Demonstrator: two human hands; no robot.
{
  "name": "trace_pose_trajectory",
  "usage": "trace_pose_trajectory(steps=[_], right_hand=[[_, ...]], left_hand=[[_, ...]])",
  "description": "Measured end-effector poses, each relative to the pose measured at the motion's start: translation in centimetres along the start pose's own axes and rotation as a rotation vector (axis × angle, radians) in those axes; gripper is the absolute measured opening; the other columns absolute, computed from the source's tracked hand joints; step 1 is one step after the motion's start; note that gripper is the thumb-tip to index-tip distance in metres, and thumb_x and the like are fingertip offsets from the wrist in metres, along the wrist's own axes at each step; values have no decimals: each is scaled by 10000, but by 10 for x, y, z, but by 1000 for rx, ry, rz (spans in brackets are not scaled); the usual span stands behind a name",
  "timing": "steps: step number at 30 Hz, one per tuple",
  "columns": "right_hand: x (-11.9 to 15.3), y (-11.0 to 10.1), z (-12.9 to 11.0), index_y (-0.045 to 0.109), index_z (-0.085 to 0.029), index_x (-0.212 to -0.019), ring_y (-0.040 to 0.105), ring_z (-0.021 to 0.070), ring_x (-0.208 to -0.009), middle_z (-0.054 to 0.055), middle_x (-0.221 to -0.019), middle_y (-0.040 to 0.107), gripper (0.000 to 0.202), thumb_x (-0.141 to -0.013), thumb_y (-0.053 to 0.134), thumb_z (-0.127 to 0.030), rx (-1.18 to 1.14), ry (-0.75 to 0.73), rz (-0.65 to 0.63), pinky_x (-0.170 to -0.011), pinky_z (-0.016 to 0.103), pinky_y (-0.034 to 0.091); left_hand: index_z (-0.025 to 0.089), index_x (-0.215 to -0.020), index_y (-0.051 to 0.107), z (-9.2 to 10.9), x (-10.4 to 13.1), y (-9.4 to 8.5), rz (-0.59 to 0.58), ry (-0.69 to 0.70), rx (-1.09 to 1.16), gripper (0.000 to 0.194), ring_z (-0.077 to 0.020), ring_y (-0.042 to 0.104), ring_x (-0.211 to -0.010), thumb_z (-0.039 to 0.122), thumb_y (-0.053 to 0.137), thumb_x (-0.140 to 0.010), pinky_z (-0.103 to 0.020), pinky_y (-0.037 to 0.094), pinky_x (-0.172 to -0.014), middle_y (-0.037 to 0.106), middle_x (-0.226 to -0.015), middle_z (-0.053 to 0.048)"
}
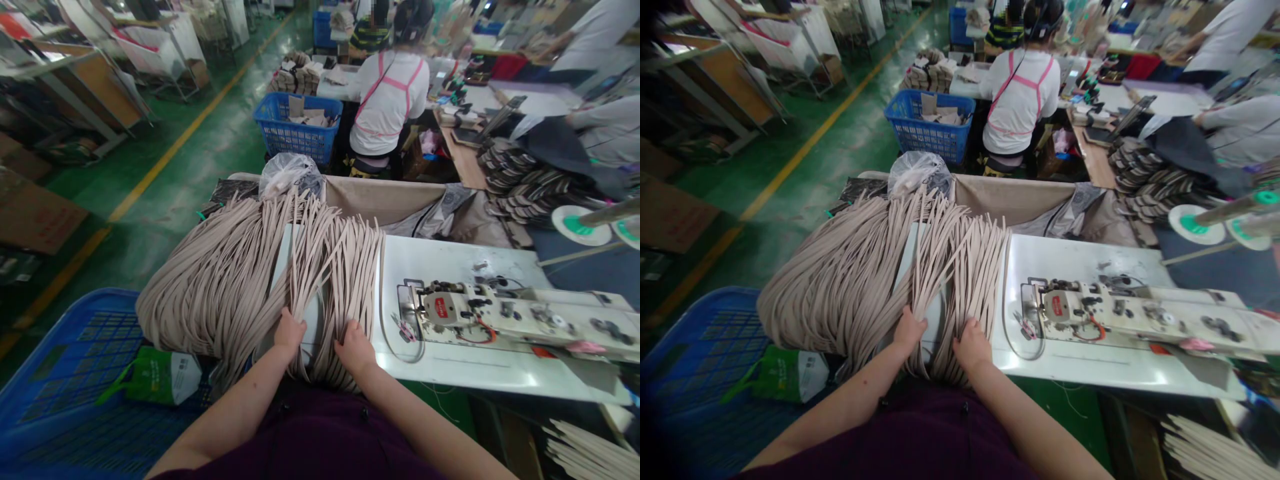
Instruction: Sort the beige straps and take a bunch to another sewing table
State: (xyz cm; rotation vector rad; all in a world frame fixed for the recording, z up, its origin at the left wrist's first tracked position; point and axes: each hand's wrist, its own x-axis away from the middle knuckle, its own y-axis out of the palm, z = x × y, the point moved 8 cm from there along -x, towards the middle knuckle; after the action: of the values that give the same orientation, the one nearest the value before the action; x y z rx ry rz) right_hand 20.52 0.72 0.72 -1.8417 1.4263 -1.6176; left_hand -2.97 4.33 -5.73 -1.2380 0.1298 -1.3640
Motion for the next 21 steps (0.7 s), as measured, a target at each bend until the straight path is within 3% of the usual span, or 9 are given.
trace_pose_trajectory(steps=[3,6,13,15,17,21], right_hand=[[2,-1,-1,469,-166,-1173,681,283,-1091,185,-1209,626,358,-860,589,-291,26,10,-3,-870,359,498],[3,-1,0,472,-171,-1160,687,279,-1069,173,-1188,642,340,-851,562,-281,44,11,-2,-842,353,493],[0,-4,1,543,-186,-1132,694,272,-1049,139,-1153,692,330,-820,575,-290,48,38,-9,-815,341,478],[-1,-5,3,567,-200,-1125,698,264,-1029,129,-1143,705,322,-822,580,-309,40,60,-6,-796,336,472],[-1,-7,4,588,-215,-1106,702,256,-1002,112,-1109,721,302,-827,582,-329,28,79,-2,-770,327,461],[-3,-8,6,620,-231,-1028,702,241,-956,76,-1039,739,239,-828,593,-358,-4,91,4,-711,306,426]], left_hand=[[82,-1448,353,9,13,0,135,94,-97,713,-339,636,-1215,246,686,-840,-409,502,-978,575,-1379,-257],[54,-1504,281,17,20,-3,229,206,-167,802,-356,515,-1360,253,675,-835,-442,415,-1119,516,-1432,-261],[23,-1573,174,22,34,-8,350,382,-264,958,-402,419,-1411,296,698,-818,-518,367,-1169,427,-1497,-277],[3,-1577,185,27,40,-7,348,482,-294,922,-421,358,-1447,264,673,-841,-551,317,-1199,361,-1545,-291],[27,-1568,268,36,46,-2,302,624,-324,767,-401,313,-1481,195,594,-894,-566,249,-1235,351,-1572,-265],[180,-1304,630,51,54,18,77,847,-333,396,-265,428,-1432,95,481,-948,-426,318,-1221,547,-1475,-117]])
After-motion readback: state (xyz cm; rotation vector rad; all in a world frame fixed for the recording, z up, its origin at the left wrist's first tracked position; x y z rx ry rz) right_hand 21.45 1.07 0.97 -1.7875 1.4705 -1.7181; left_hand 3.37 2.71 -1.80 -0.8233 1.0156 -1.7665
